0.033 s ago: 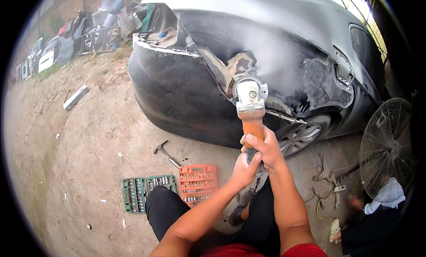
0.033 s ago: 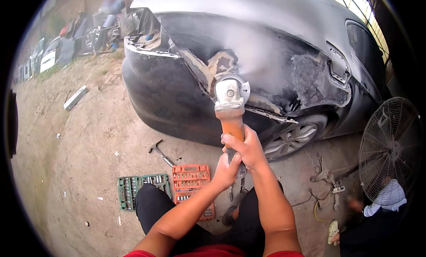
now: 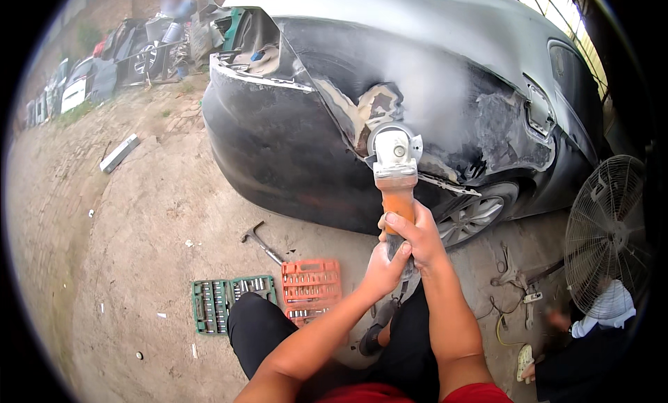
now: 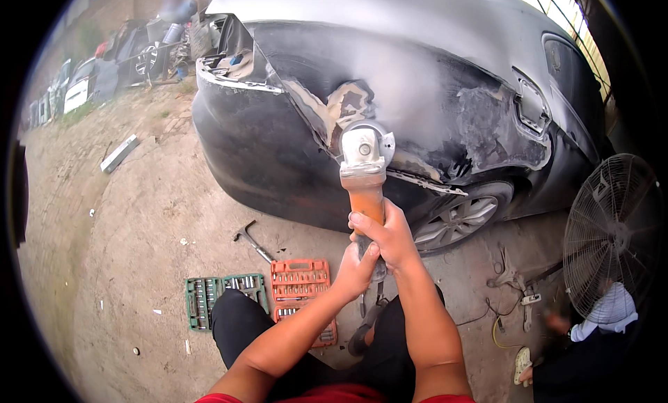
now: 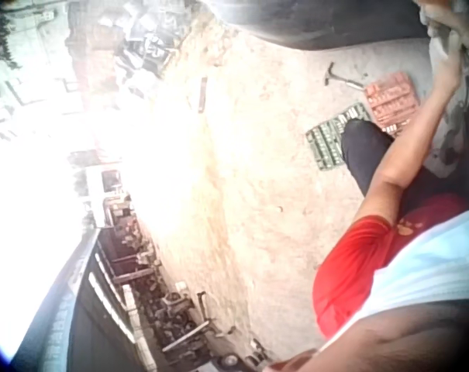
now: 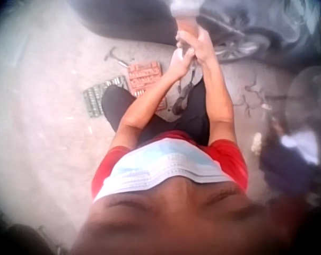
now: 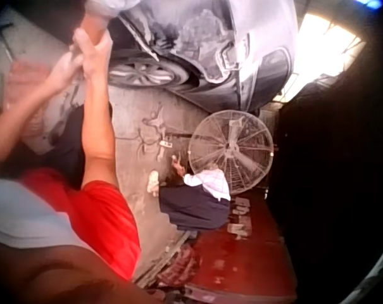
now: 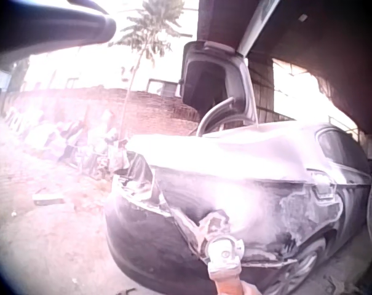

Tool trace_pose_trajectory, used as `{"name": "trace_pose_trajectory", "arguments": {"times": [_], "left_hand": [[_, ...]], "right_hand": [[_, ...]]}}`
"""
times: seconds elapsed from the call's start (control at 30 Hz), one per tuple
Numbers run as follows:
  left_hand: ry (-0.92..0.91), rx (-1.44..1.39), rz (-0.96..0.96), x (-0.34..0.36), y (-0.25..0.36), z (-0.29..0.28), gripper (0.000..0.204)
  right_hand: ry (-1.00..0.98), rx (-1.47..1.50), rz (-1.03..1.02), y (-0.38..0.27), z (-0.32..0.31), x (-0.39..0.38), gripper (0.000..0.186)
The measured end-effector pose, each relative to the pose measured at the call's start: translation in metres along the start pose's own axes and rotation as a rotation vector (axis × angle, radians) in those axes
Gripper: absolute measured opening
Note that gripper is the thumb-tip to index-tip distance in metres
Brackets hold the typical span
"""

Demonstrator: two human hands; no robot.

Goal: The person uses an angle grinder to smooth the surface of a damaged car bumper. They periodically pause to wipe the area with their hand to check the progress.

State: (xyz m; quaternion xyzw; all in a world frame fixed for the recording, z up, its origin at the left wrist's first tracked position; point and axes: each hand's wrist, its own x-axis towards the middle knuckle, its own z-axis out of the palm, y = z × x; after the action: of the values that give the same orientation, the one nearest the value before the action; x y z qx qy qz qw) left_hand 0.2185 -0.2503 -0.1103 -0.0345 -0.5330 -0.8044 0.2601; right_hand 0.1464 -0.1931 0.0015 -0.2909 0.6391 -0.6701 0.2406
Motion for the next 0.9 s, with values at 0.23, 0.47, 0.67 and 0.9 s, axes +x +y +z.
{"name": "trace_pose_trajectory", "arguments": {"times": [0.23, 0.47, 0.67, 0.9], "left_hand": [[-0.002, -0.047, -0.062, 0.002, -0.002, -0.006, 0.066], [0.036, -0.074, -0.049, -0.005, -0.009, -0.006, 0.066], [0.003, 0.044, -0.015, -0.006, -0.019, -0.013, 0.070], [0.022, 0.010, -0.006, 0.000, -0.017, -0.014, 0.080]], "right_hand": [[-0.020, -0.001, -0.030, 0.004, 0.001, 0.007, 0.049], [-0.031, 0.002, -0.014, 0.006, 0.004, 0.004, 0.047], [0.004, 0.021, -0.032, 0.012, 0.002, 0.000, 0.045], [-0.030, -0.104, -0.068, 0.003, 0.006, 0.011, 0.050]]}}
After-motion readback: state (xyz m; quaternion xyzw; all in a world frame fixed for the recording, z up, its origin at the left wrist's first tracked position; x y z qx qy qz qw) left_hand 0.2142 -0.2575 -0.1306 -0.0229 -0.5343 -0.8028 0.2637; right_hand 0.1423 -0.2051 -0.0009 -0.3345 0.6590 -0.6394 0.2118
